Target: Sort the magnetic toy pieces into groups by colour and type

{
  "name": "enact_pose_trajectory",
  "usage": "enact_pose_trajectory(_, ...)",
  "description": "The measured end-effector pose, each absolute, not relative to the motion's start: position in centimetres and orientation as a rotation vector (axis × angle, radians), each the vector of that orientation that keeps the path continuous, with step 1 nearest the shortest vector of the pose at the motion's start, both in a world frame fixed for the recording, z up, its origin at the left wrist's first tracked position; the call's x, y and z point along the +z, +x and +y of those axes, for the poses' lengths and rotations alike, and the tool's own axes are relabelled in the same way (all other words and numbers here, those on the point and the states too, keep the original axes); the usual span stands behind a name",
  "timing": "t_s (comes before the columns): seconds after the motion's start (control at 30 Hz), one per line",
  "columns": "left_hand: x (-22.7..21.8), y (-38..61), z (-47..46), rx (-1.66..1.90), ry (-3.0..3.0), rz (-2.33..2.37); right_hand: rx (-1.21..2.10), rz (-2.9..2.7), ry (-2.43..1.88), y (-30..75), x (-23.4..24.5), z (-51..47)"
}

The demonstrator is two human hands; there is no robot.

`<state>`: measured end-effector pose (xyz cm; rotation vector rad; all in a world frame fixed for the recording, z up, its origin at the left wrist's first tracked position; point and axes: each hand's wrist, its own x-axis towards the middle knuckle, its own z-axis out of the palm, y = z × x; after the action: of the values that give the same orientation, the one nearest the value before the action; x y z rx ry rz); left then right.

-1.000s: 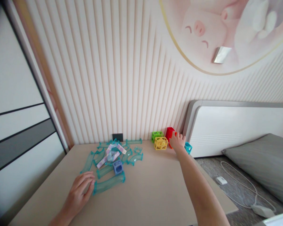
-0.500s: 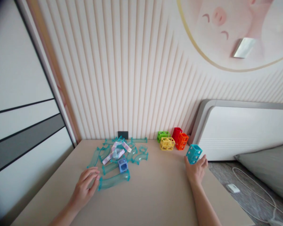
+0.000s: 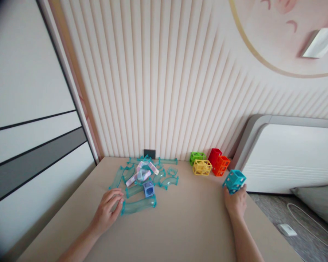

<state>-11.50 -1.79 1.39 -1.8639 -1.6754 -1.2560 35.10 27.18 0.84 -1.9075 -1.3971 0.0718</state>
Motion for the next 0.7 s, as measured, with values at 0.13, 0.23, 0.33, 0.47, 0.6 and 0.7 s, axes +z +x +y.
enact_pose_trajectory(0.13, 1.7, -11.3, -2.1, -1.209, -1.959, -1.722, -0.055, -1.312, -1.735, 31.5, 2.5, 24.3)
enact_pose_trajectory(0.23, 1.8, -11.0, -2.1, -1.143, -2.064, -1.753, 0.087, -1.739, -1.265, 25.2, 3.4, 20.1)
enact_pose_trajectory(0.33, 1.8, -10.6, -2.0, -1.051, -2.181, -1.794, 0.340, -2.163, -0.991, 17.7, 3.4, 15.3)
enact_pose_trajectory(0.47, 1.8, -10.1, -2.2, -0.887, -2.330, -1.847, 0.322, -2.364, -0.911, 10.5, 2.9, 11.2)
enact_pose_trajectory(0.6, 2.0, -9.5, -2.5, -0.790, -2.419, -1.877, 0.288, -2.361, -0.972, 8.2, 2.4, 10.9)
enact_pose_trajectory(0.7, 2.1, -9.3, -2.3, -0.788, -2.454, -1.907, 0.358, -2.293, -0.999, 8.3, 1.9, 11.4)
